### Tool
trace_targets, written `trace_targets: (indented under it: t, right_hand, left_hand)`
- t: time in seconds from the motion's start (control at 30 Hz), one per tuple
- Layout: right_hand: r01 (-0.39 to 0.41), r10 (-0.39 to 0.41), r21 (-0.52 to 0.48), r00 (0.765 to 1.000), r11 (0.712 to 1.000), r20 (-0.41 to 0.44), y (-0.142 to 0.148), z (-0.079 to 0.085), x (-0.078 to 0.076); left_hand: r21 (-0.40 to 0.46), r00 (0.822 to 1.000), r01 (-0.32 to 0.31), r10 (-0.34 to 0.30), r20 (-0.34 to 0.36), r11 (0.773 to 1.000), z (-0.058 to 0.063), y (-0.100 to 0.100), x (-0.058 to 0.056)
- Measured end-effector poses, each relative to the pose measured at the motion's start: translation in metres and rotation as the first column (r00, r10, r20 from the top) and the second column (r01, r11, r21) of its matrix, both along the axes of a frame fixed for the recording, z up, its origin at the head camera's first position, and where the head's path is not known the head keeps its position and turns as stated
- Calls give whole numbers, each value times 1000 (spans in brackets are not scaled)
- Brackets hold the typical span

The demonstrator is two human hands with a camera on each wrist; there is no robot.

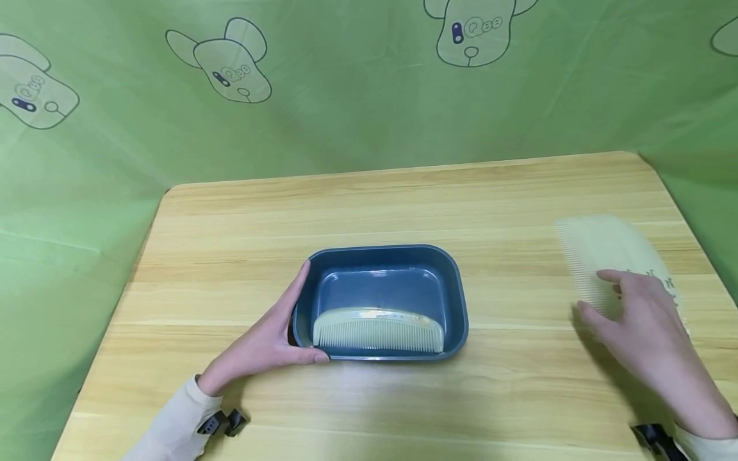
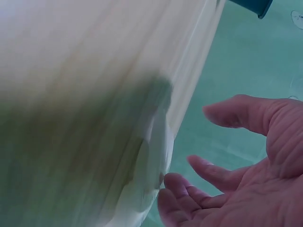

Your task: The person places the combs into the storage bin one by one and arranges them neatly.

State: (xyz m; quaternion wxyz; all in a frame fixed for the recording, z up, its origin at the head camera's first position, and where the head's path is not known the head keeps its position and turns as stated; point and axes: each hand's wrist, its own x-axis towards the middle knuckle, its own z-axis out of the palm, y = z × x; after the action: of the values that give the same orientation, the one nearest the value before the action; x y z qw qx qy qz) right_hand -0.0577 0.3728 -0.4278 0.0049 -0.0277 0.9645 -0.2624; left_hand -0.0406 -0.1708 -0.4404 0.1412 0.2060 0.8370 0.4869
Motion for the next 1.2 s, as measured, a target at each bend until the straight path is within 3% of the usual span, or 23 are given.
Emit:
trace_targets:
  t: [0.13,0.37,0.73,1.0,1.2]
  right_hand:
    - [25,-25,29,999,999,-22,3,-3,-1]
    - [80,-83,68,996,994,38,9,-6,-5]
    - [39,-51,138,995,990,88,11,-1,-13]
    - [-24,17,80,996,996,87,15,-2,-14]
    - [-54,49,60,995,997,86,11,-4,-14]
  left_hand:
    - [1,1000,1,-1,1,1000,1,0,0]
    - [10,1000,1,-1,6,1000,0,0,0]
    - [10,1000,0,0,-4,1000,-3,-1,0]
    - [-1,1000,-5,5,21,1000,-3,0,3]
    - [-6,1000,-7,7,-3,1000,-3,-1,1]
